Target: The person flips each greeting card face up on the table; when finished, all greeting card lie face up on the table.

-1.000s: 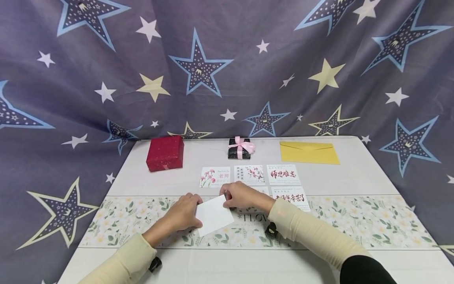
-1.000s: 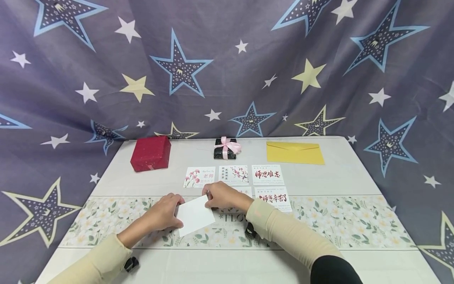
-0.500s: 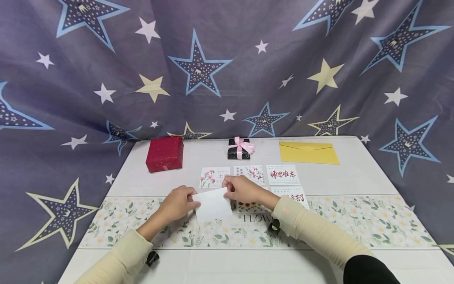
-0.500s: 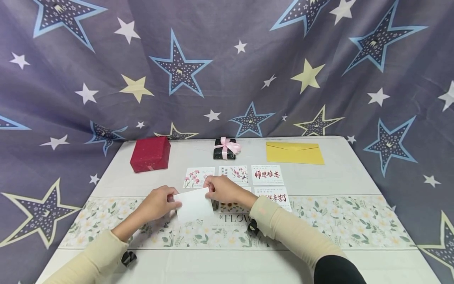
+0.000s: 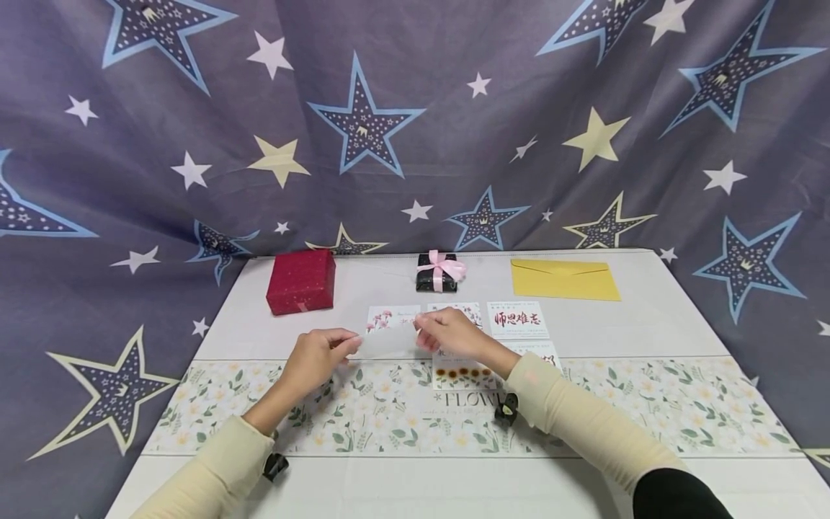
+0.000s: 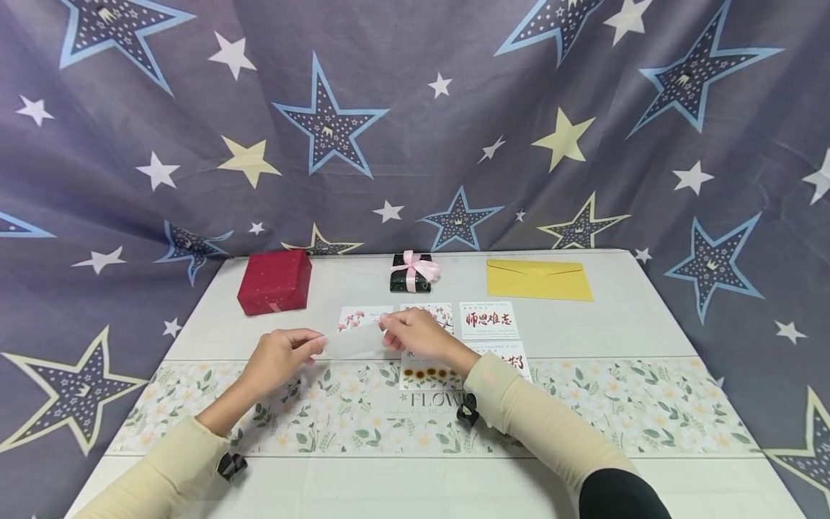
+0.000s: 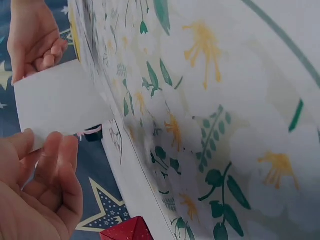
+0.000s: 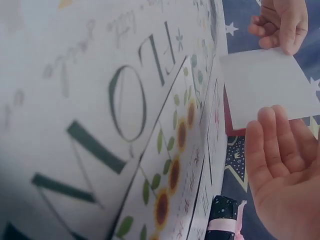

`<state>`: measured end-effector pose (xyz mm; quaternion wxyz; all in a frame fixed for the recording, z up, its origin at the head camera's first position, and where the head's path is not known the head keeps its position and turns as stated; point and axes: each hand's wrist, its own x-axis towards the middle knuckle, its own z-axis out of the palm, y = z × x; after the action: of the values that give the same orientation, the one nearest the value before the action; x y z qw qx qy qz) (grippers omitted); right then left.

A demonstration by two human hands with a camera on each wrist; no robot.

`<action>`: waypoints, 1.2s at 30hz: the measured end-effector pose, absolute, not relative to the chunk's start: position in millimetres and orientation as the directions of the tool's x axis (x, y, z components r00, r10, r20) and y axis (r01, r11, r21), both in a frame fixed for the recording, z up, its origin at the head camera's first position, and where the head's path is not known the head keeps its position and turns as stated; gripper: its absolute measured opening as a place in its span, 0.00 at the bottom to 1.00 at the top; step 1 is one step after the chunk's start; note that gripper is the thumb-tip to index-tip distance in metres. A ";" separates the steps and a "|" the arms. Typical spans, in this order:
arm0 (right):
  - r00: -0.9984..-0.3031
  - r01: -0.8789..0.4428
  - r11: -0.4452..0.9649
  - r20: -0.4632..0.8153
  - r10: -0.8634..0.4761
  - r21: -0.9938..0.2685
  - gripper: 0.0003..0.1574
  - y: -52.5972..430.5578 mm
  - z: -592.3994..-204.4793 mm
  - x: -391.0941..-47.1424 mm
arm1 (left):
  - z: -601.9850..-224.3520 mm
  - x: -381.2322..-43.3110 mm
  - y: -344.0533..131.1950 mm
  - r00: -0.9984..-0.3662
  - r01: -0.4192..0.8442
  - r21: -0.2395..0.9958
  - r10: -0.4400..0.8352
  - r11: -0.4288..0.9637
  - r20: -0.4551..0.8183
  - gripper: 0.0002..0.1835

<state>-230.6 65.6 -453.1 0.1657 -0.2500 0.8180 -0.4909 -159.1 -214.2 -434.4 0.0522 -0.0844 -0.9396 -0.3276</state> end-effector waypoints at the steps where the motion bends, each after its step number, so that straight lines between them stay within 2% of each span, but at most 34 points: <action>1: -0.824 -0.229 0.380 -0.029 -0.566 -0.896 0.30 66.0 -453.0 -231.1 | -434.3 -159.4 -214.6 -0.982 0.185 0.612 0.120 0.769 0.146 0.10; 5: -0.822 -0.210 0.354 -0.031 -0.568 -0.911 0.25 65.8 -453.6 -232.1 | -433.6 -160.6 -215.0 -0.990 0.138 0.630 0.091 0.765 0.106 0.12; 9: -0.815 -0.267 0.390 -0.010 -0.580 -0.881 0.12 64.8 -457.1 -231.5 | -433.6 -161.9 -214.4 -0.993 0.119 0.635 0.091 0.764 0.075 0.09; 11: -0.808 -0.300 0.415 -0.002 -0.589 -0.859 0.10 64.1 -458.1 -229.9 | -434.0 -162.0 -214.3 -0.992 0.123 0.633 0.112 0.764 0.058 0.08; 15: -0.794 -0.348 0.465 -0.008 -0.608 -0.814 0.12 63.3 -458.3 -225.9 | -436.1 -161.3 -214.2 -0.987 0.124 0.626 0.162 0.770 -0.003 0.15; 20: -0.782 -0.372 0.520 -0.042 -0.622 -0.769 0.21 63.3 -459.0 -222.9 | -441.4 -161.3 -213.9 -0.976 0.128 0.599 0.208 0.790 -0.065 0.23; 27: -0.728 -0.458 0.531 -0.042 -0.684 -0.713 0.29 62.5 -460.0 -220.7 | -450.4 -160.8 -210.3 -0.958 0.169 0.537 0.266 0.826 -0.109 0.25; 36: -0.701 -0.473 0.554 -0.089 -0.708 -0.685 0.28 61.6 -469.2 -219.9 | -457.1 -158.8 -205.4 -0.941 0.191 0.483 0.299 0.855 -0.158 0.24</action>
<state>-219.9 61.6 -469.2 0.1806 -0.3420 0.8629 -0.3252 -158.8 -205.4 -457.1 -0.1143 -0.1282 -0.9562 -0.2372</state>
